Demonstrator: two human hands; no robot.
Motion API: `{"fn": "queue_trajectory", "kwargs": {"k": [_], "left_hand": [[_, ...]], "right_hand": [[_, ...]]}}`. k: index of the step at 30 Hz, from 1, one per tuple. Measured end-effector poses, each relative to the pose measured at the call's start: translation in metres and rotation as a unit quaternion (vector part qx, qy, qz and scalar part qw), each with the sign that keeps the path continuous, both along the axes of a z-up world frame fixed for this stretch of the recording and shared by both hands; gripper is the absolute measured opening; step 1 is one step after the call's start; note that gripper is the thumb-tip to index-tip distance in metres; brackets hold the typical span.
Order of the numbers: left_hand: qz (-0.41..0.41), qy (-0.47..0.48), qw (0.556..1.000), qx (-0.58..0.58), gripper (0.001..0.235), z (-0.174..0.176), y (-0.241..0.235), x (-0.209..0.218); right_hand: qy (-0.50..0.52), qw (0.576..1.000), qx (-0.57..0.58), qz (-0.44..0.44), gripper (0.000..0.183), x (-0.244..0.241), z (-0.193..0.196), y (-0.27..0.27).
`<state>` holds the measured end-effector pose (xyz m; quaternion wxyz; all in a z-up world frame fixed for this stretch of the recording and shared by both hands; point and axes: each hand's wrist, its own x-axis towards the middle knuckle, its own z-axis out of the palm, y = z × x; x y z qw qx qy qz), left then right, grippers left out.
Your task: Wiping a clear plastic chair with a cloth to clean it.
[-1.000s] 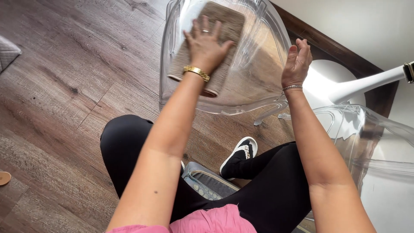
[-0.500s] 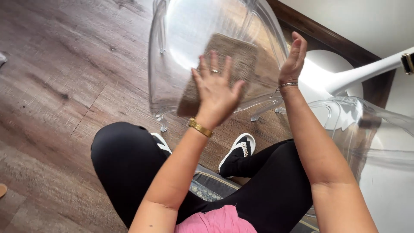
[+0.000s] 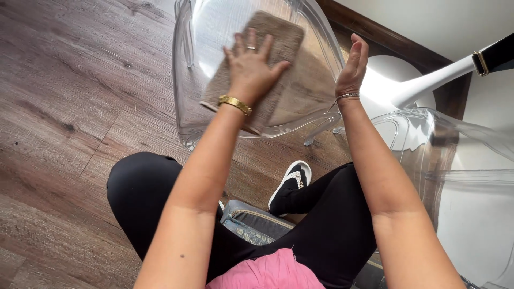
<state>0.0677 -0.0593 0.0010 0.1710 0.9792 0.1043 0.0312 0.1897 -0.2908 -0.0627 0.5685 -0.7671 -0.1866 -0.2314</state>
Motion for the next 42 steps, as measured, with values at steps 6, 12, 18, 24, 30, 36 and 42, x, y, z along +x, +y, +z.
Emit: {"fn": "queue_trajectory", "kwargs": {"k": [6, 12, 18, 24, 30, 36, 42], "left_hand": [[0.099, -0.025, 0.992, 0.068, 0.078, -0.011, 0.057, -0.022], [0.165, -0.133, 0.977, -0.009, 0.062, -0.029, 0.031, -0.041], [0.152, -0.237, 0.87, -0.404, 0.07, -0.005, 0.044, -0.059], [0.276, -0.123, 0.938, -0.172, 0.082, -0.023, 0.097, -0.067], [0.249, -0.01, 0.96, -0.13, 0.077, -0.025, 0.095, -0.066], [0.249, 0.003, 0.963, -0.106, 0.077, -0.023, 0.093, -0.067], [0.242, -0.006, 0.967, -0.083, 0.079, -0.028, 0.093, -0.066]], "right_hand": [[-0.06, 0.995, -0.068, -0.034, 0.059, 0.0, -0.002, 0.003], [0.002, 0.968, -0.231, -0.101, 0.044, -0.014, -0.003, 0.034], [0.075, 0.928, -0.35, 0.107, 0.055, -0.164, 0.068, 0.146], [0.126, 0.791, -0.587, 0.12, 0.099, -0.143, 0.046, 0.176], [0.148, 0.798, -0.578, 0.086, 0.087, -0.053, 0.068, 0.126], [0.171, 0.838, -0.518, -0.012, 0.084, 0.015, 0.045, 0.039], [0.084, 0.842, -0.532, -0.038, 0.079, -0.063, 0.027, 0.02]]}}
